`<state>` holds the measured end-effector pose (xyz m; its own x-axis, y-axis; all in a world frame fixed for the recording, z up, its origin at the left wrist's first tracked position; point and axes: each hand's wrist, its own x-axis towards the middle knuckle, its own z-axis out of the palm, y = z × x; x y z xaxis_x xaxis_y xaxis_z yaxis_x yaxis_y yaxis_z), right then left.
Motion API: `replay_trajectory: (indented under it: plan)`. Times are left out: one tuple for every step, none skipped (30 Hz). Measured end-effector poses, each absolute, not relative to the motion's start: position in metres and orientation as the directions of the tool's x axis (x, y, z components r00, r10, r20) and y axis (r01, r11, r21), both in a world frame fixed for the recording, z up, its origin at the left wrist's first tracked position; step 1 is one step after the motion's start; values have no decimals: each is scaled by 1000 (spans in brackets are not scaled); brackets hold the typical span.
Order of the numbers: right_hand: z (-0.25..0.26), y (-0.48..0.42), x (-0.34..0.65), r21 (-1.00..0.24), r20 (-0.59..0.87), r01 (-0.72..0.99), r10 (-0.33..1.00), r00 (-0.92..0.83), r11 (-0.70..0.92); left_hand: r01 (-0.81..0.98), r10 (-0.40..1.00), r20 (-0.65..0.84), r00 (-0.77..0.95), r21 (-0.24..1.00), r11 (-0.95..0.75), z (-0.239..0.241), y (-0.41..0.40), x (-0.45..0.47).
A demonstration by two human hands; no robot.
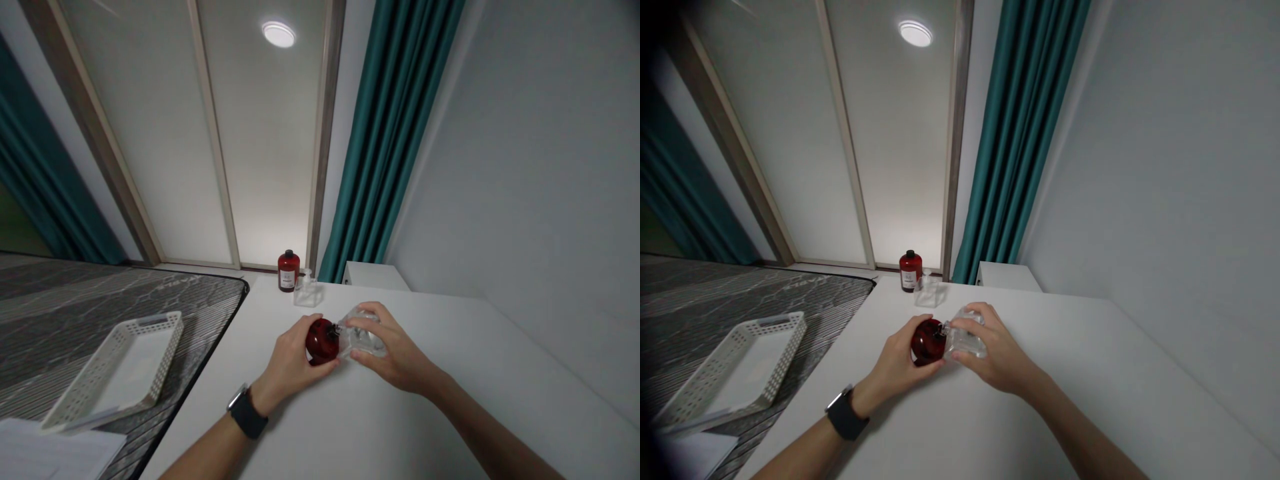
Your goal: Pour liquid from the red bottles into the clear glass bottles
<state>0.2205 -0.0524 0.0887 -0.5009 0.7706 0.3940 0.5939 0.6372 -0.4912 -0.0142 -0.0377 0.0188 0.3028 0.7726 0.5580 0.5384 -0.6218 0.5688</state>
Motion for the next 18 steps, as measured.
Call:
replay_trajectory:
  plan:
    - [89,-52,220,-493,390,595,772,-501,635,539,774,556,303,570,-620,19,-38,-14]
    - [89,-52,220,-494,387,595,773,-502,634,539,775,555,303,571,-619,18,-38,-14]
    - [89,-52,220,-495,384,595,774,-503,633,538,776,554,302,572,-619,18,-38,-14]
    - [89,-52,220,-495,383,596,774,-505,633,537,776,554,302,573,-619,18,-37,-14]
    - [90,-52,220,-493,384,595,773,-506,634,536,777,552,303,576,-618,18,-37,-14]
    - [90,-52,220,-490,386,594,770,-508,637,534,778,551,302,579,-617,19,-37,-14]
    - [90,-52,220,-487,389,593,767,-510,641,532,779,550,301,582,-616,19,-37,-14]
    - [90,-52,220,-484,392,592,765,-511,644,530,780,549,300,584,-615,19,-37,-14]
    - [91,-51,220,-482,395,591,762,-513,647,528,781,548,299,587,-614,19,-37,-14]
    - [91,-51,220,-480,398,589,760,-514,650,527,782,547,299,588,-613,19,-37,-14]
    - [91,-51,220,-480,398,587,758,-516,652,527,783,546,297,590,-611,19,-38,-14]
    - [92,-51,220,-481,398,584,756,-519,654,528,784,546,296,591,-610,19,-38,-14]
    - [92,-51,220,-482,397,582,755,-521,655,528,785,545,295,592,-609,19,-38,-14]
    - [93,-51,220,-483,396,580,755,-523,656,528,786,544,295,593,-608,18,-38,-14]
    - [93,-51,219,-484,393,580,755,-524,655,528,786,544,294,593,-608,18,-37,-14]
    - [93,-50,219,-485,390,581,757,-525,653,528,786,544,293,593,-608,17,-37,-14]
    - [93,-50,219,-486,388,582,757,-525,652,528,786,545,292,593,-607,17,-37,-14]
    - [93,-50,219,-485,387,583,758,-525,652,529,787,545,290,594,-606,17,-37,-14]
